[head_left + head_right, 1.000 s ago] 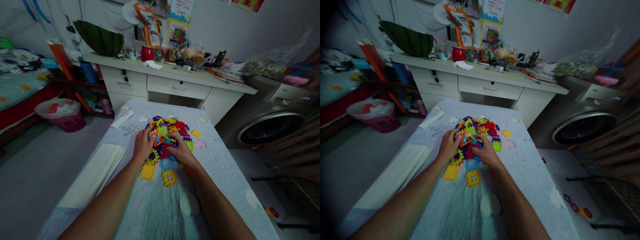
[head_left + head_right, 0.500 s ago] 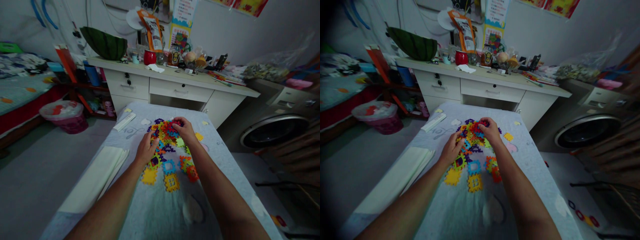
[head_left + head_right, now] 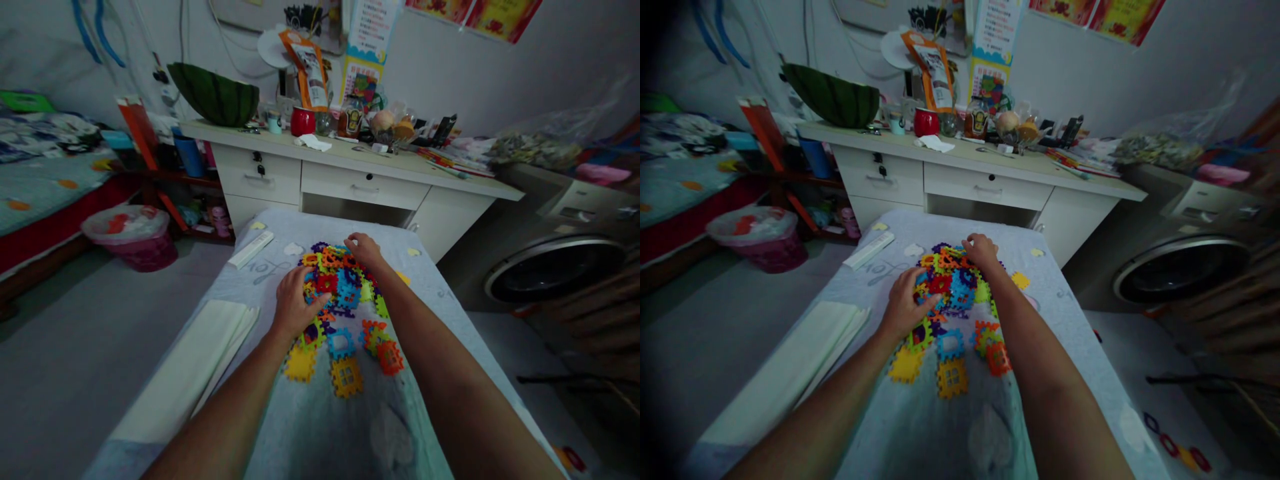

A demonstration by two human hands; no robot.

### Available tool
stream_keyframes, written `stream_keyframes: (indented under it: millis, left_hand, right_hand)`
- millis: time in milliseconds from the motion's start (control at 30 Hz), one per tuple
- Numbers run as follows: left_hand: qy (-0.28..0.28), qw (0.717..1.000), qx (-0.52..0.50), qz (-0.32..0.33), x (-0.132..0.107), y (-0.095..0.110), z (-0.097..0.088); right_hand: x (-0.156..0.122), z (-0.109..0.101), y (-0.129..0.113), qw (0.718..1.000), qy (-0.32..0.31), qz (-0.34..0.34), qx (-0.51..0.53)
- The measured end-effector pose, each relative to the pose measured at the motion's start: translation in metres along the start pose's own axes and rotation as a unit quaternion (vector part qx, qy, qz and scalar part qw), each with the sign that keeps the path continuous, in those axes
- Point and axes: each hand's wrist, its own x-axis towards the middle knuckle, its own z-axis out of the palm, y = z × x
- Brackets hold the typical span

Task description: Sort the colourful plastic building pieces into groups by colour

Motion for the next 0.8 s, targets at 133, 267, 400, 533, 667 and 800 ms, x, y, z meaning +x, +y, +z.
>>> stream_keyframes:
  millis: [133, 267, 400, 533, 667, 800]
  left_hand:
    - [-0.024, 0.999, 0.020, 0.008, -0.001, 0.000, 0.001]
    - [-0.027, 0.999, 0.014, -0.012, 0.000, -0.002, 0.003]
    - [-0.021, 0.999, 0.018, -0.025, 0.001, -0.006, 0.007]
    - [-0.004, 0.999, 0.032, -0.026, 0.001, -0.009, 0.010]
    - [0.005, 0.999, 0.023, -0.035, 0.001, -0.009, 0.009]
    - [0.012, 0.999, 0.017, -0.044, 0.002, -0.008, 0.006]
  right_hand:
    - [0.018, 0.011, 0.004, 0.996, -0.093, -0.011, -0.008]
    - [0.019, 0.019, 0.004, 0.988, -0.141, -0.070, -0.010]
    - [0.007, 0.013, 0.006, 0.980, -0.156, -0.123, -0.006]
    - [-0.011, -0.003, 0.011, 0.975, -0.183, -0.130, -0.007]
    - [-0.023, -0.022, 0.007, 0.961, -0.251, -0.118, -0.003]
    - [-0.032, -0.035, -0.012, 0.973, -0.197, -0.110, -0.047]
